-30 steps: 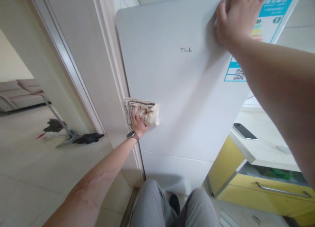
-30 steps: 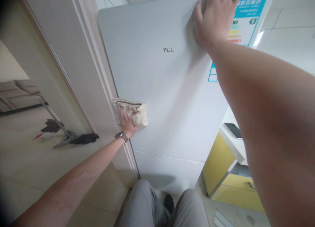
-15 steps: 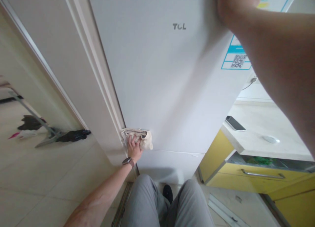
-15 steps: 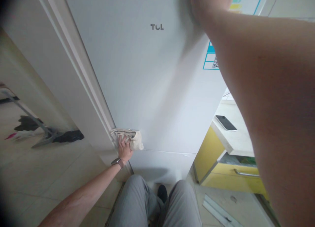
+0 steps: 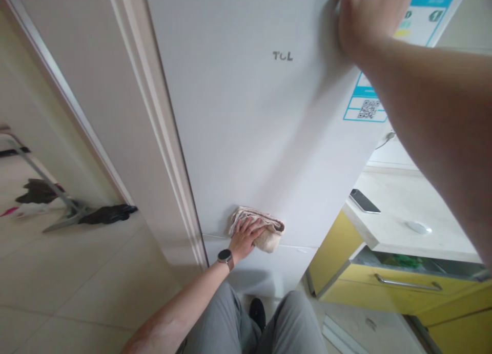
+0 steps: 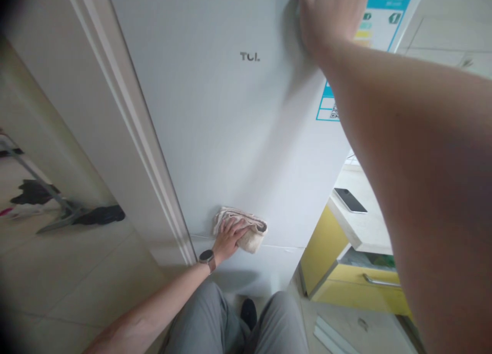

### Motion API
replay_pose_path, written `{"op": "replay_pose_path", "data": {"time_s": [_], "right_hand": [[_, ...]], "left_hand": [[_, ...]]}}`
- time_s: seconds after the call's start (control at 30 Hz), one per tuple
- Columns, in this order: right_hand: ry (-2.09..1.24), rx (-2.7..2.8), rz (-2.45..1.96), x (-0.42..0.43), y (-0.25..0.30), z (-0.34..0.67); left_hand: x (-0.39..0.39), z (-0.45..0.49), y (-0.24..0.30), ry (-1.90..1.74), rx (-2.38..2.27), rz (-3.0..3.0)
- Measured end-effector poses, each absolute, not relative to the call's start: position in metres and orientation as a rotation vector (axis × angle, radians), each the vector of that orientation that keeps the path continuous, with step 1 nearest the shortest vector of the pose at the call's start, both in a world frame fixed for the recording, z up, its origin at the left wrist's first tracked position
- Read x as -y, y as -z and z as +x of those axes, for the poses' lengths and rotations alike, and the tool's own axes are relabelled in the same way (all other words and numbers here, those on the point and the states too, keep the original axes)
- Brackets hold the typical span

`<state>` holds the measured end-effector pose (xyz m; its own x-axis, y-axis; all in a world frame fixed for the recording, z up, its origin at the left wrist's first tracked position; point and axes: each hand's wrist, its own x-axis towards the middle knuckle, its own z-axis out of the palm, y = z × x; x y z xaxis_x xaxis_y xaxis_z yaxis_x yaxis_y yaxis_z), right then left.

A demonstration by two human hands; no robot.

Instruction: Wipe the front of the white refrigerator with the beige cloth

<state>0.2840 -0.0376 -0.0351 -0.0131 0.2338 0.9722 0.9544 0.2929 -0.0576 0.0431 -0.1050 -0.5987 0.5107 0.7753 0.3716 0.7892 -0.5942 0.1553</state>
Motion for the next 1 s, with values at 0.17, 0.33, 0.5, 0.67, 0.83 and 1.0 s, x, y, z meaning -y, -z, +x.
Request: {"op": "replay_pose_path", "data": {"time_s": [0.17,0.33,0.5,0.67,0.83,1.0], "right_hand": [[0.989,1.413,-1.237,0.038,0.034,0.284],[0.973,1.421,-1.241,0.03,0.033,0.287],[0.965,1.409,-1.217,0.021,0.033,0.289],[0.989,1.429,-1.213,0.021,0.037,0.29],[1.038,1.406,-1.194,0.018,0.038,0.293],[1.055,1.405,-1.212,0.017,0.037,0.293]], "left_hand": [[0.095,0.053,0.537,0.649,1.333,-2.633],[0.081,0.045,0.441,0.827,1.285,-2.404],[0.063,0.035,0.317,1.114,1.265,-2.123],[0.036,0.024,0.201,1.351,1.173,-1.978],[0.017,0.027,0.088,1.396,1.142,-1.931],[0.02,0.036,0.009,1.245,1.14,-1.937]]}}
